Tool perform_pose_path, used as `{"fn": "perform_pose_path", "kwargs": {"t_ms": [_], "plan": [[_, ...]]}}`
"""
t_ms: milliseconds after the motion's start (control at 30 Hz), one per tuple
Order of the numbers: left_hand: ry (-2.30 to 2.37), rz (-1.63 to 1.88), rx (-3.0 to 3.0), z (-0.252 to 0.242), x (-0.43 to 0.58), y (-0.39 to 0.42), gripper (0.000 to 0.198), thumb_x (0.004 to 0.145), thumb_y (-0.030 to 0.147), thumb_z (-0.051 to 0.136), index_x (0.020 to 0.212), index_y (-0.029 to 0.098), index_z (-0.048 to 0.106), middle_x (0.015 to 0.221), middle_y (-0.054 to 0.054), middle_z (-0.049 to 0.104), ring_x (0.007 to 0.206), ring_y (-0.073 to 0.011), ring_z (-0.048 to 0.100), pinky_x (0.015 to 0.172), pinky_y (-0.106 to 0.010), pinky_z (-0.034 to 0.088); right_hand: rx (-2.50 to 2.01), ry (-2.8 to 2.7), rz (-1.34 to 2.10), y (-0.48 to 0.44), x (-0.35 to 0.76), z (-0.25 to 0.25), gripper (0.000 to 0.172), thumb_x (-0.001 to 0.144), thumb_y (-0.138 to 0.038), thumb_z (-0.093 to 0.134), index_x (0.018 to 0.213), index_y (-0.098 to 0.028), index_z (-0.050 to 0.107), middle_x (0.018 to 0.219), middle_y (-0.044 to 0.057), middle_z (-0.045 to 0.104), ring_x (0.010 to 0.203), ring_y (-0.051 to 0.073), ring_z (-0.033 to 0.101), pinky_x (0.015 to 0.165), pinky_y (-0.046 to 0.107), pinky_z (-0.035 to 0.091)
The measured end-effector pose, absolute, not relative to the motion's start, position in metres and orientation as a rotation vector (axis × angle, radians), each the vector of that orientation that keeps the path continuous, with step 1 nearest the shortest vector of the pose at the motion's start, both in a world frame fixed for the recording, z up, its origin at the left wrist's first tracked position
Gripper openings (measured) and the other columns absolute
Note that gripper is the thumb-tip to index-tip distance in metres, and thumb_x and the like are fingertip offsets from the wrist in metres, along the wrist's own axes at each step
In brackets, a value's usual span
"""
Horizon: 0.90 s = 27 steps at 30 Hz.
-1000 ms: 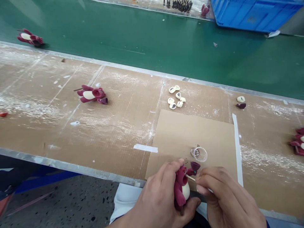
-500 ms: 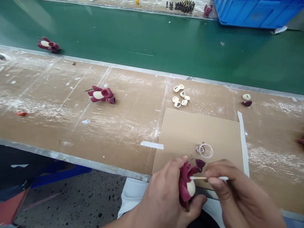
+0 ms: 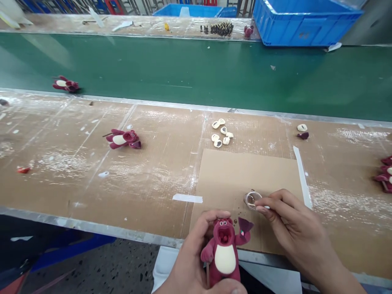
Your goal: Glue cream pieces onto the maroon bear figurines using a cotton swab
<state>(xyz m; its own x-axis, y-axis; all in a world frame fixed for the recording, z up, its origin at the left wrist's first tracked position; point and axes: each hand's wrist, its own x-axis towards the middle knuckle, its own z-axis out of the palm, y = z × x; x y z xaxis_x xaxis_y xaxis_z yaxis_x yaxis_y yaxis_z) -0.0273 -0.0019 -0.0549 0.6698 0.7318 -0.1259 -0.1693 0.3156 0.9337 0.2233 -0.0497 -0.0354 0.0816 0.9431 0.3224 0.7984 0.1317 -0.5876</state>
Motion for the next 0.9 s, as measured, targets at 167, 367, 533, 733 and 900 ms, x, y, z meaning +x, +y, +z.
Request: {"fn": "perform_pose_path", "kwargs": {"t_ms": [167, 367, 533, 733, 900], "plan": [[0.807, 0.517, 1.069, -0.045, -0.022, -0.007, 0.082, 0.072, 0.046, 0.098, 0.145, 0.034, 0.062, 0.123, -0.007, 0.077, 0.107, -0.0274, 0.076, 0.088, -0.033, 0.06, -1.708, -1.629, 0.233, -0.054, 0.223, -0.031, 0.014, 0.11, -0.019, 0.059, 0.106, -0.022, 0.073, 0.096, 0.001, 0.067, 0.083, 0.01, 0.071, 0.073, 0.019, 0.057], [0.777, 0.491, 1.108, -0.042, -0.002, -0.009, 0.081, 0.069, 0.031, 0.097, 0.142, 0.03, 0.062, 0.119, -0.009, 0.083, 0.094, -0.0281, 0.081, 0.07, -0.03, 0.063, -1.735, -1.226, 0.12, -0.075, 0.201, -0.014, 0.007, 0.105, -0.02, 0.069, 0.104, -0.024, 0.074, 0.102, 0.001, 0.07, 0.089, 0.015, 0.067, 0.081, 0.027, 0.054], [0.768, 0.538, 1.167, -0.034, 0.007, -0.003, 0.08, 0.069, 0.031, 0.101, 0.14, 0.033, 0.064, 0.122, -0.003, 0.083, 0.109, -0.0248, 0.08, 0.096, -0.033, 0.064, -1.622, -1.345, 0.205, -0.085, 0.181, -0.001, 0.009, 0.104, -0.015, 0.068, 0.106, -0.023, 0.074, 0.093, 0.0, 0.066, 0.081, 0.012, 0.067, 0.071, 0.024, 0.055], [0.773, 0.559, 1.277, -0.034, 0.002, -0.004, 0.083, 0.07, 0.041, 0.102, 0.142, 0.033, 0.062, 0.118, -0.001, 0.083, 0.101, -0.0214, 0.081, 0.091, -0.029, 0.065, -1.59, -1.421, 0.409, -0.078, 0.182, -0.007, 0.015, 0.106, -0.016, 0.066, 0.118, -0.022, 0.073, 0.093, 0.001, 0.059, 0.078, 0.009, 0.065, 0.062, 0.017, 0.057], [0.765, 0.558, 1.262, -0.034, 0.004, -0.002, 0.082, 0.072, 0.043, 0.101, 0.144, 0.036, 0.061, 0.119, 0.001, 0.082, 0.101, -0.0201, 0.081, 0.092, -0.028, 0.066, -1.569, -1.455, 0.505, -0.074, 0.182, -0.007, 0.015, 0.106, -0.015, 0.066, 0.119, -0.02, 0.073, 0.096, 0.003, 0.059, 0.085, 0.01, 0.065, 0.068, 0.018, 0.06]]}}
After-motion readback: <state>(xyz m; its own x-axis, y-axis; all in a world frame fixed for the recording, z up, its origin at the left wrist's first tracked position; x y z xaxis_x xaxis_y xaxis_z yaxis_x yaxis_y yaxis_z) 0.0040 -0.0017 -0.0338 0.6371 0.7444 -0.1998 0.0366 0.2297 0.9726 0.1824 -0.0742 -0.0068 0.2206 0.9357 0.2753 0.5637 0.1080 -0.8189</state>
